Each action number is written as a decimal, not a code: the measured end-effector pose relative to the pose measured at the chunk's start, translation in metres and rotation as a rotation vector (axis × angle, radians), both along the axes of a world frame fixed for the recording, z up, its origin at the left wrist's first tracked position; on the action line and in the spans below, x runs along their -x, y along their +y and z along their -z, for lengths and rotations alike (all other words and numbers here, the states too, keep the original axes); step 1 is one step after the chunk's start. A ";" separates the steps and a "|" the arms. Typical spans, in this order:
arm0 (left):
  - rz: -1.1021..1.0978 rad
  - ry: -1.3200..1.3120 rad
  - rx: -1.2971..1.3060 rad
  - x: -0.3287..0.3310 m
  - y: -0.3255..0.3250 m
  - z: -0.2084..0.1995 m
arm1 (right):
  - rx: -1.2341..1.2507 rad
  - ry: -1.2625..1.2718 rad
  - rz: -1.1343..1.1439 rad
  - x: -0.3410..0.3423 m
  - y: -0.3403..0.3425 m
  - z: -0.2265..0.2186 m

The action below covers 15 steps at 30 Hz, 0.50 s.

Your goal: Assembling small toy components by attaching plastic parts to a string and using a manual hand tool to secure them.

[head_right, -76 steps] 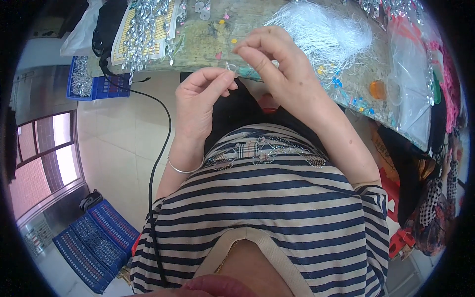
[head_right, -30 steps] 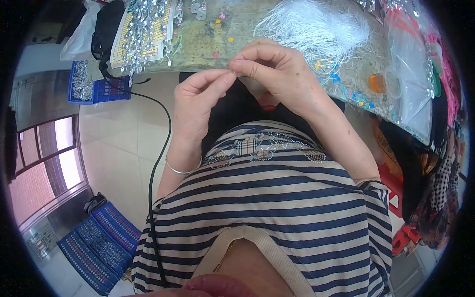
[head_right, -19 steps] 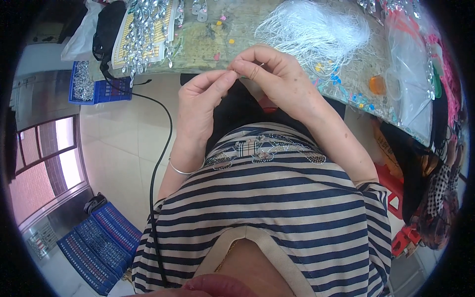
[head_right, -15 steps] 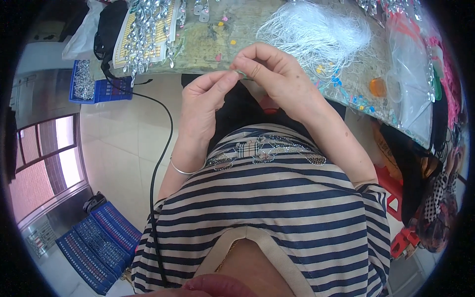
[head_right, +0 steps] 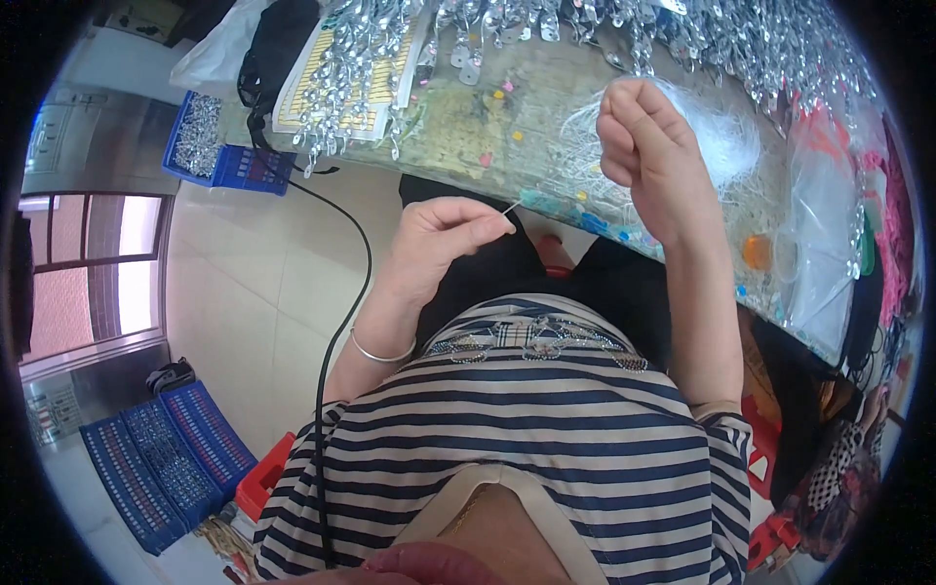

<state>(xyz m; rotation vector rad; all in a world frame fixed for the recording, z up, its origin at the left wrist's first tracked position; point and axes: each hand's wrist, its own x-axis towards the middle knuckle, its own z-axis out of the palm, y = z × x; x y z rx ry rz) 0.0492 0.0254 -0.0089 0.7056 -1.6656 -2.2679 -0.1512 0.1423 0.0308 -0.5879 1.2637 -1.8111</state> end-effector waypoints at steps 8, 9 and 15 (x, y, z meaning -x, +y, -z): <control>0.161 0.011 -0.003 -0.025 -0.009 0.021 | 0.045 0.068 -0.097 0.003 -0.021 -0.015; 0.186 -0.034 0.005 -0.030 -0.011 0.025 | 0.048 0.071 -0.095 0.007 -0.024 -0.017; -0.080 -0.091 0.003 -0.055 -0.032 0.041 | 0.039 0.167 0.014 0.032 -0.036 -0.015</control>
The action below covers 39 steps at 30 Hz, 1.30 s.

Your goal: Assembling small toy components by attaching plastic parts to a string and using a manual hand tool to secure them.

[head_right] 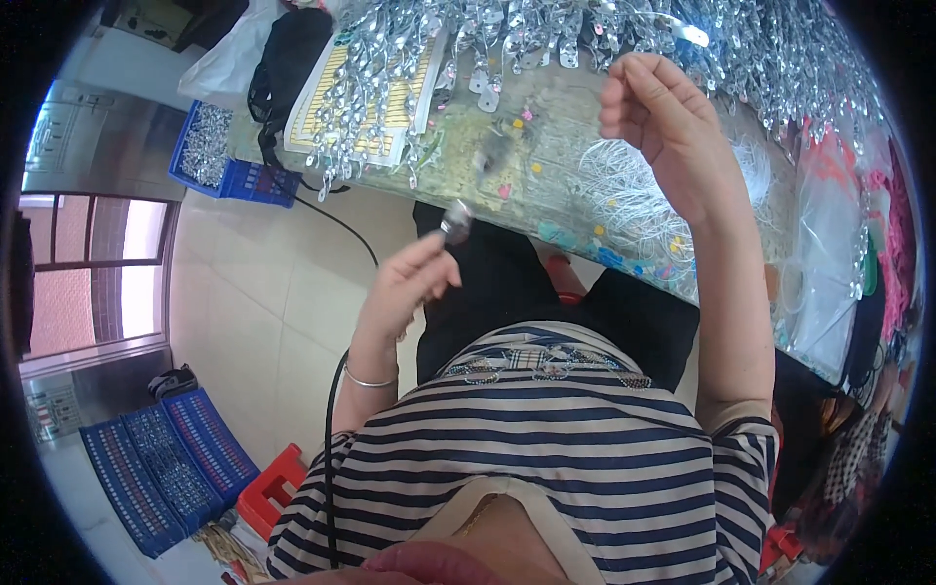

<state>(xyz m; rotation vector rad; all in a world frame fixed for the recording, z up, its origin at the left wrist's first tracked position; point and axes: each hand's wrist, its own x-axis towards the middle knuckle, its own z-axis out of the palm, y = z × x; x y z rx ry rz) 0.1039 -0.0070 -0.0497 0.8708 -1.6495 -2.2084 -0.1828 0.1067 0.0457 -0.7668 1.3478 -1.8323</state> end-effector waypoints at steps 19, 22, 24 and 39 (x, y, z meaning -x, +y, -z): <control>-0.402 -0.512 1.577 0.112 -0.186 -0.007 | -0.493 0.504 -0.105 -0.011 0.000 0.032; -0.490 -0.502 1.602 0.112 -0.171 -0.005 | -0.327 1.030 0.059 0.011 -0.034 0.021; -0.511 -0.432 1.615 0.111 -0.159 -0.006 | -0.070 1.604 0.398 0.034 -0.071 0.024; -0.431 0.138 0.881 0.086 -0.057 -0.010 | -0.163 1.647 0.469 0.052 -0.077 -0.035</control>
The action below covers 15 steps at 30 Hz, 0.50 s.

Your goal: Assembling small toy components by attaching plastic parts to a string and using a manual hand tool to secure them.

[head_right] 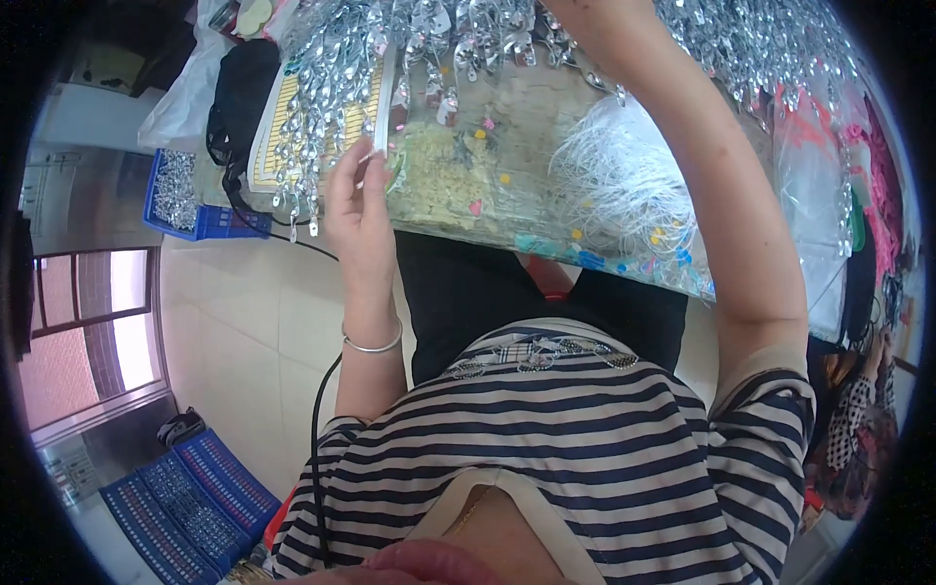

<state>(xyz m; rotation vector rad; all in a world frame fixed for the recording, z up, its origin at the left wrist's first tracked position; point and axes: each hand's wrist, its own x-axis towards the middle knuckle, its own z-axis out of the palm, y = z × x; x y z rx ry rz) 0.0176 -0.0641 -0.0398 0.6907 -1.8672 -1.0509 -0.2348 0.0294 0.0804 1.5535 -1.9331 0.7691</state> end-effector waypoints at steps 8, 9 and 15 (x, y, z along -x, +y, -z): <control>0.691 0.279 -1.200 0.033 0.038 -0.015 | -0.055 -0.214 -0.384 -0.081 0.066 0.041; 0.697 0.271 -1.200 0.036 0.039 -0.015 | -0.091 -0.260 -0.382 -0.095 0.073 0.051; 0.630 0.076 -0.997 0.055 0.043 -0.016 | -0.229 -0.362 -0.478 -0.139 0.093 0.079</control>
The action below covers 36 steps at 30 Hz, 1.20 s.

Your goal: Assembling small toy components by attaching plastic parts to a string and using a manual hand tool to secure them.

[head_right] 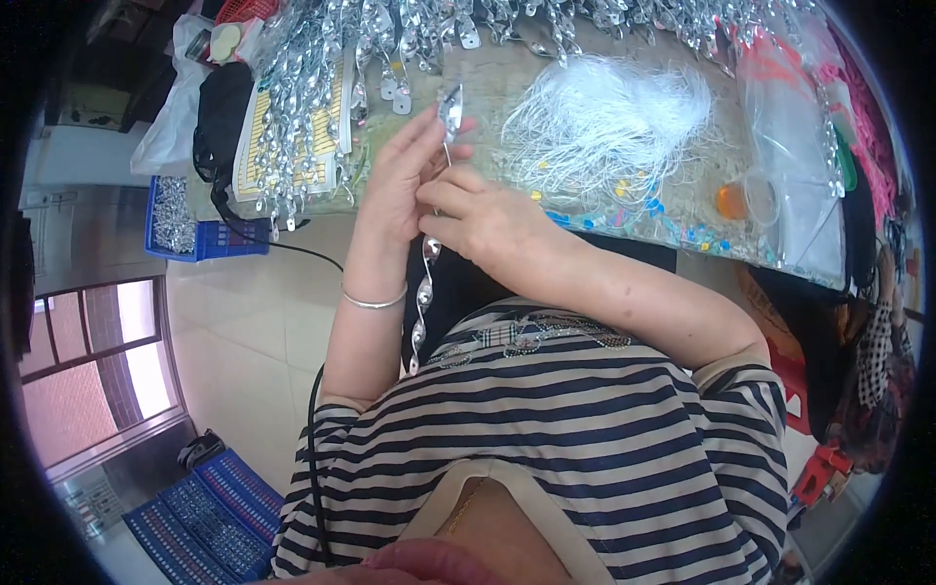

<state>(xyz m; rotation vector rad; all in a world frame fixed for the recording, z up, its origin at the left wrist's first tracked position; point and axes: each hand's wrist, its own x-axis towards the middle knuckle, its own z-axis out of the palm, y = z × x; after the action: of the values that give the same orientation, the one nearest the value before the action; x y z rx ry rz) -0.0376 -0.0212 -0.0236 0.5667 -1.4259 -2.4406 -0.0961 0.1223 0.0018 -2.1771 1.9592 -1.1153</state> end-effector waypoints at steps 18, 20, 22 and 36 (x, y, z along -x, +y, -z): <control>-0.063 -0.084 0.172 -0.046 0.016 -0.005 | -0.227 0.045 0.454 0.149 -0.026 0.072; -0.047 -0.102 0.160 -0.050 0.015 0.000 | -0.233 0.050 0.475 0.151 -0.028 0.079; -0.029 -0.119 0.150 -0.053 0.014 0.003 | -0.238 0.054 0.498 0.152 -0.031 0.082; -0.054 -0.158 0.208 -0.048 0.019 0.003 | -0.159 -0.521 0.383 0.128 -0.003 0.016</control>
<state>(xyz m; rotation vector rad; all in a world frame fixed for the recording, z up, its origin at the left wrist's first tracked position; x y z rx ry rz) 0.0101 -0.0021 -0.0261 0.7515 -1.6777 -2.2122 -0.2238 0.1196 -0.0138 -1.2860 2.1487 -1.3380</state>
